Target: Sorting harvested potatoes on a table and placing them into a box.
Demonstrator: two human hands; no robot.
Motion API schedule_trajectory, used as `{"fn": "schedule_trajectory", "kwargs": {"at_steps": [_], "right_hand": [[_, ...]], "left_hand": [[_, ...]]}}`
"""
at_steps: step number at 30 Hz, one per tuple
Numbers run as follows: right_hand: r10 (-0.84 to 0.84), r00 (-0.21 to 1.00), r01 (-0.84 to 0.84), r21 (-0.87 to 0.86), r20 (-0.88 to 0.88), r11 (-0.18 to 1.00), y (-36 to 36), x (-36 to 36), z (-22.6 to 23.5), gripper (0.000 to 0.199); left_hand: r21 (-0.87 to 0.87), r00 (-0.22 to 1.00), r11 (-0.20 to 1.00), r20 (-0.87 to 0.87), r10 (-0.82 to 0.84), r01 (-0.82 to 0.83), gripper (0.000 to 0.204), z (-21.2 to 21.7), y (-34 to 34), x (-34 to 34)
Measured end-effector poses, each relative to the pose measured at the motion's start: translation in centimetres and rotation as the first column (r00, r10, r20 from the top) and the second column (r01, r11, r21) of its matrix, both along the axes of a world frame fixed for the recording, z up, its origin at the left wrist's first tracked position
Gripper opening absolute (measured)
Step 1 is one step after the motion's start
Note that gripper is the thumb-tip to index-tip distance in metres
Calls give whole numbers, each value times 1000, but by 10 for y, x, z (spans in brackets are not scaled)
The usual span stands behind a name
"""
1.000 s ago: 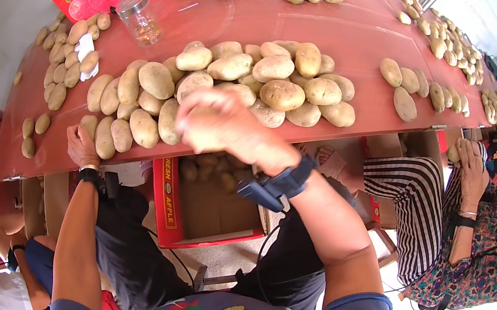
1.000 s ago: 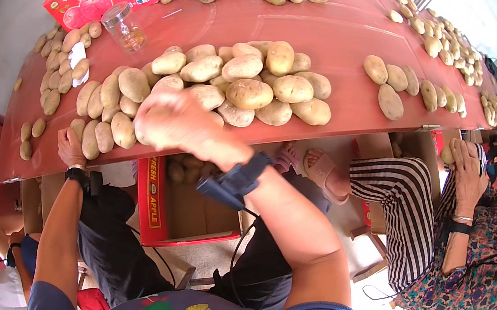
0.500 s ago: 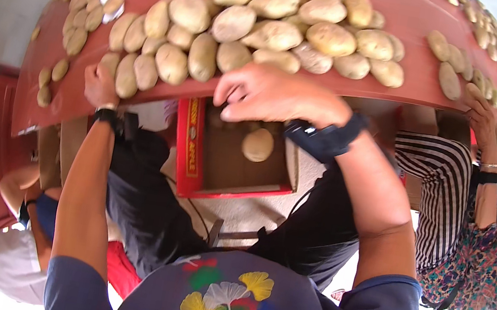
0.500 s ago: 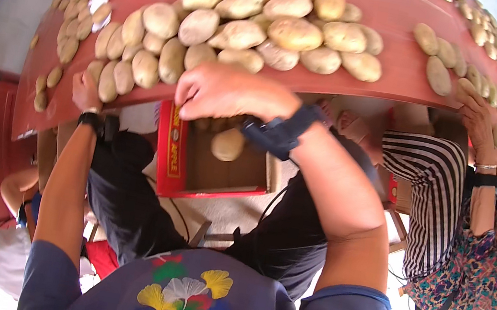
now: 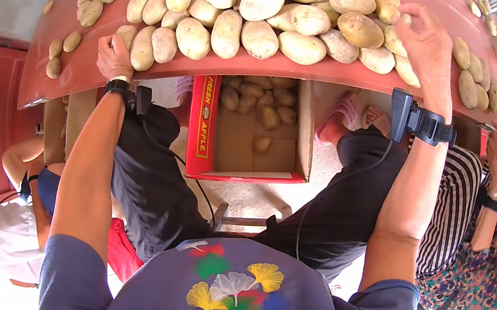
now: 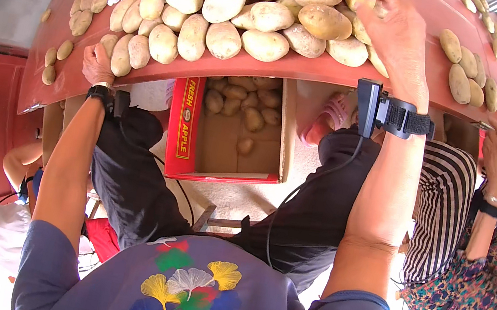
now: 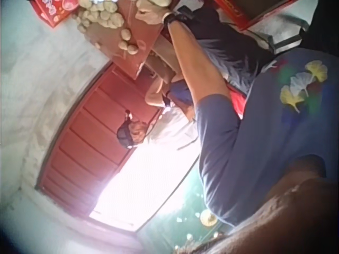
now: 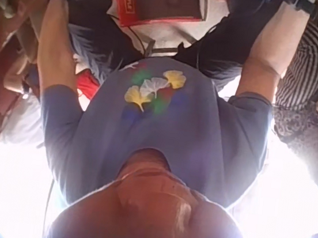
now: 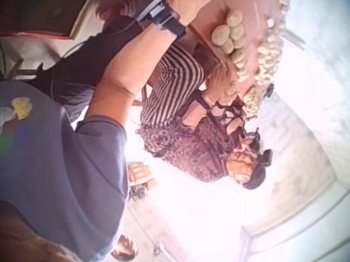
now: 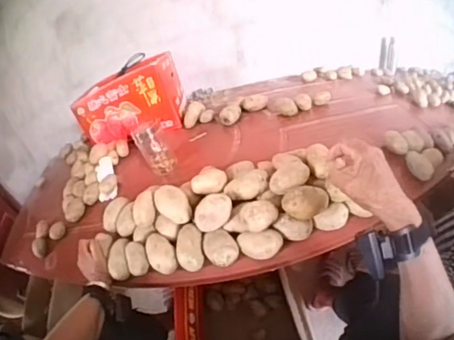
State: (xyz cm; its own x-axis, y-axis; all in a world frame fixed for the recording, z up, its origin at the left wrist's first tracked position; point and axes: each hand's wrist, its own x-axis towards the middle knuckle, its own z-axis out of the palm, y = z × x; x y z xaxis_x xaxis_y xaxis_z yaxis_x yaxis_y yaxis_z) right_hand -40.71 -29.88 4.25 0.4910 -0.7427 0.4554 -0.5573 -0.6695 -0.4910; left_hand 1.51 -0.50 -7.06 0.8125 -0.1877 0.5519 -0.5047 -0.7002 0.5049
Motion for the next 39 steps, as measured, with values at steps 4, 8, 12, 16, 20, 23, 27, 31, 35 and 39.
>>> {"fn": "schedule_trajectory", "kwargs": {"at_steps": [4,8,12,16,20,23,27,31,35,39], "right_hand": [[145,969,-142,27,-198,989,-1,-10,-14,27],[186,969,-193,-28,-162,981,-6,-18,-22,42],[183,964,-167,96,-191,981,-12,-21,-26,50],[181,959,-167,79,-219,983,-11,-20,-22,49],[19,983,-6,68,-184,998,-9,-21,-10,44],[-2,966,-68,260,260,963,-8,-17,2,37],[-106,478,-762,472,872,444,18,2,11,38],[319,519,-855,486,793,183,77,46,0,38],[748,539,-770,586,387,252,137,78,-19,32],[895,444,-634,690,-45,349,162,91,-50,36]], "left_hand": [[25,1000,1000,5,-2,2,34,1,0,0],[-7,1000,1000,11,-12,12,34,3,-1,-2],[23,1000,999,-6,23,-23,34,3,-2,-3],[-10,999,1000,32,7,-7,34,2,-1,-2],[-11,999,1000,38,-4,5,34,0,-1,-1],[3,999,1000,42,5,-5,35,-1,2,-1],[2,998,1000,52,-26,26,33,-2,2,1],[1,999,999,27,-36,36,31,0,2,0],[-1,998,998,-40,-55,55,35,9,1,-8],[-47,993,992,42,-112,114,44,14,-4,-16]]}}
